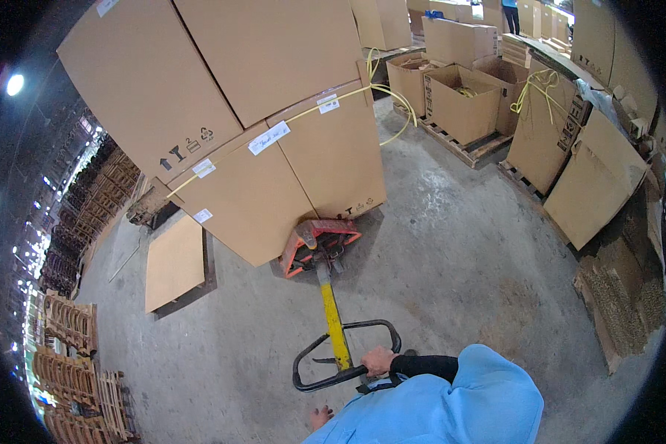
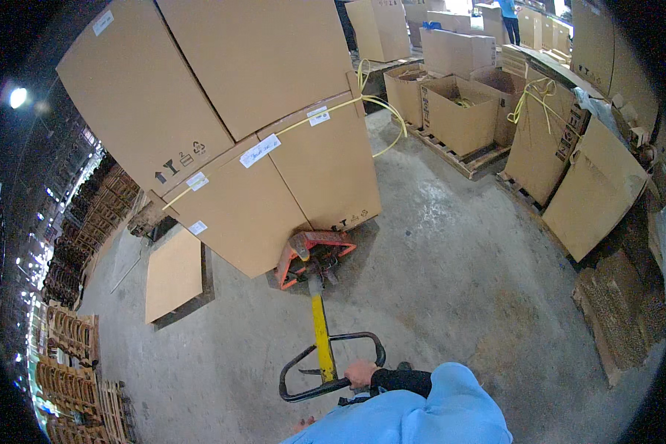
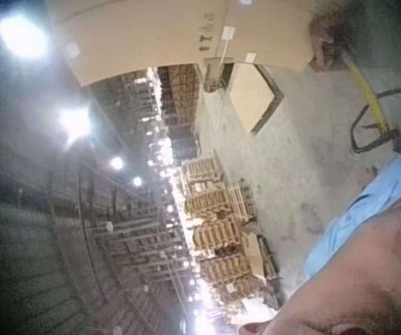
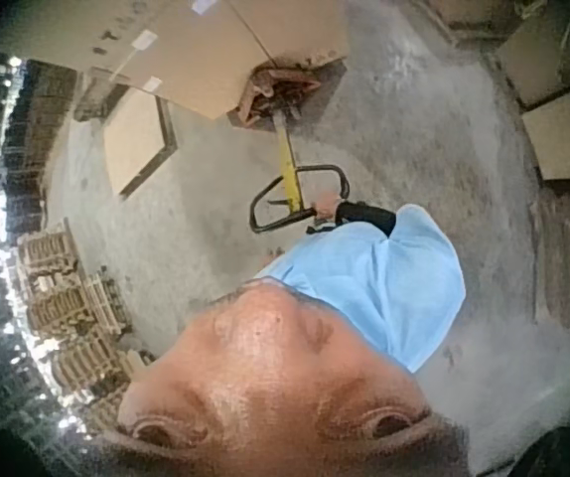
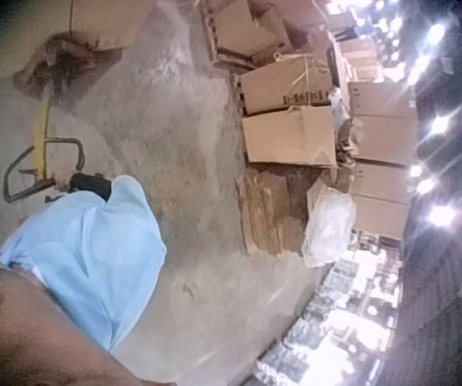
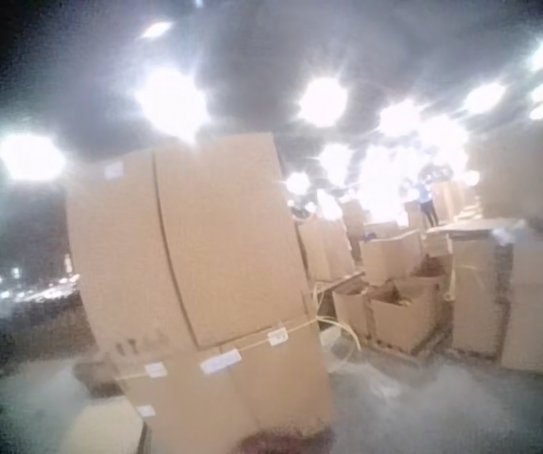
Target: The person uses a manual pallet jack to lift and move a stack of large cardboard boxes across a warehouse floor. They navigate around other pallets and boxes, then retrieve a wooden pallet from a nearby stack.
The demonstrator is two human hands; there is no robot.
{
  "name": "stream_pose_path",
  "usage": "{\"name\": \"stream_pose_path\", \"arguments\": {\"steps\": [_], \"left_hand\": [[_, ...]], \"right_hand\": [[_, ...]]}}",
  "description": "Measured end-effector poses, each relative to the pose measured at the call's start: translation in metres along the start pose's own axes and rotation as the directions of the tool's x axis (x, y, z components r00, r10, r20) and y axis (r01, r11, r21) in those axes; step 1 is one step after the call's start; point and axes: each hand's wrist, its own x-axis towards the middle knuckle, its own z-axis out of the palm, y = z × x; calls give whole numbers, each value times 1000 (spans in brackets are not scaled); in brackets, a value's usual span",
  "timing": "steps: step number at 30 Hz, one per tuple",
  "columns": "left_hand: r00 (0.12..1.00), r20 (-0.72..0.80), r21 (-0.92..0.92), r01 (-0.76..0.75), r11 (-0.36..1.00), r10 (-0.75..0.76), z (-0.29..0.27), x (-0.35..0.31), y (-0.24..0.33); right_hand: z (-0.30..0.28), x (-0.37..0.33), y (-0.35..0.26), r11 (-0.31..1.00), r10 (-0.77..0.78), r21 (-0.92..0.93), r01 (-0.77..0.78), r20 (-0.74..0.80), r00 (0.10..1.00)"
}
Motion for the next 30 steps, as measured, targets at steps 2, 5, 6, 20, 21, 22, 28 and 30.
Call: {"name": "stream_pose_path", "arguments": {"steps": [2, 5, 6, 20, 21, 22, 28, 30], "left_hand": [[1000, -13, 47, 25, 999, -24, 0, 0, -7], [999, -22, 92, 42, 995, -40, -11, 6, -10], [999, -21, 108, 43, 993, -41, -16, 9, -9], [997, 41, -1, 69, 998, -69, -23, -1, -6], [997, 53, -20, 60, 998, -59, -20, -1, -13], [996, 45, -26, 80, 996, -78, -18, -3, -21], [997, 19, -58, 75, 995, -74, -27, -3, -59], [991, 7, 3, 134, 991, -134, -37, 2, -61]], "right_hand": [[-14, 5, 8, 999, -54, -5, 54, 1, 999], [-96, 20, 10, 1000, 1, 21, -5, 192, 981], [-131, 12, 15, 981, -175, -89, 170, -52, 983], [-65, 24, -44, 987, -38, -161, -20, -348, 937], [-28, 13, -38, 988, -16, -152, -23, -252, 967], [-1, 5, -29, 994, 28, -100, -43, -147, 989], [-66, 6, 23, 980, 30, -198, 2, 162, 986], [-143, 14, 20, 939, 29, -343, 0, 79, 996]]}}
